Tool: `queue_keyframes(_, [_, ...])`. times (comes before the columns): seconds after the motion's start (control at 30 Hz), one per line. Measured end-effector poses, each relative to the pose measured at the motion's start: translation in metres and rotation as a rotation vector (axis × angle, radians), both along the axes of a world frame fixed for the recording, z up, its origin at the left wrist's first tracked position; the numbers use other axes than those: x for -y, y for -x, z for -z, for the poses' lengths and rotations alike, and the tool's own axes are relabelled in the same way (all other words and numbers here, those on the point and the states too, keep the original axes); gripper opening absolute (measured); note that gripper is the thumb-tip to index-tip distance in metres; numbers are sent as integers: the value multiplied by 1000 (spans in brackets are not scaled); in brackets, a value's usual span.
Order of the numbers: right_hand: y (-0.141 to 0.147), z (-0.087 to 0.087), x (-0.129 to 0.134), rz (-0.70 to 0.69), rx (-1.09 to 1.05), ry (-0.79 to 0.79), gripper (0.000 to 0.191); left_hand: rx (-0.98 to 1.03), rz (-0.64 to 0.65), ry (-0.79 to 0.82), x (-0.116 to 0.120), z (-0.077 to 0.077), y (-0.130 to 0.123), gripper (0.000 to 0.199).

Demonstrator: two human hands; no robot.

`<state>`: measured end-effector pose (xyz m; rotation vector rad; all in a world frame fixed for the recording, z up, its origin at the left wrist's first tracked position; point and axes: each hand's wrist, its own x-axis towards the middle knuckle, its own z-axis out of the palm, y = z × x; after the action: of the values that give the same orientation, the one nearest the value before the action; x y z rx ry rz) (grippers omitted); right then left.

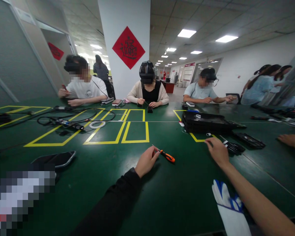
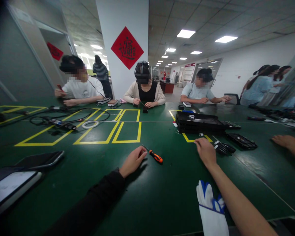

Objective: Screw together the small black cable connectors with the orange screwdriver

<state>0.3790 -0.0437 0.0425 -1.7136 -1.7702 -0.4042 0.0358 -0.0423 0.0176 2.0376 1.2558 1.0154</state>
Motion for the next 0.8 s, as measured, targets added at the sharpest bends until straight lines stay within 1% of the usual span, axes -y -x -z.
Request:
queue_keyframes(0.07, [-58, 12, 13, 205, 101, -28, 22, -136, 16, -2, 2, 0, -1, 24])
queue_keyframes(0.13, [-101, 23, 26, 388, 158, -65, 24, -217, 21, -28, 4, 0, -2, 22])
queue_keyframes(0.17, [-116, 27, 30, 449, 177, -84, 25, -244, 22, -45, 5, 0, -2, 21])
queue_keyframes(0.23, [-133, 32, 35, 495, 191, -86, 25, -283, 26, -71, 6, 0, -3, 20])
queue_keyframes(0.37, [-139, 36, 31, 455, 191, -17, 22, -307, 33, -73, 7, -2, -2, 20])
queue_keyframes(0.5, [-137, 36, 27, 428, 213, -7, 20, -315, 38, -77, 7, -3, -2, 19])
queue_keyframes(0.63, [-137, 35, 28, 428, 225, 33, 18, -317, 47, -107, 6, -1, -2, 18])
queue_keyframes(0.8, [-139, 36, 28, 434, 207, 49, 22, -335, 49, -132, 5, 1, -1, 19])
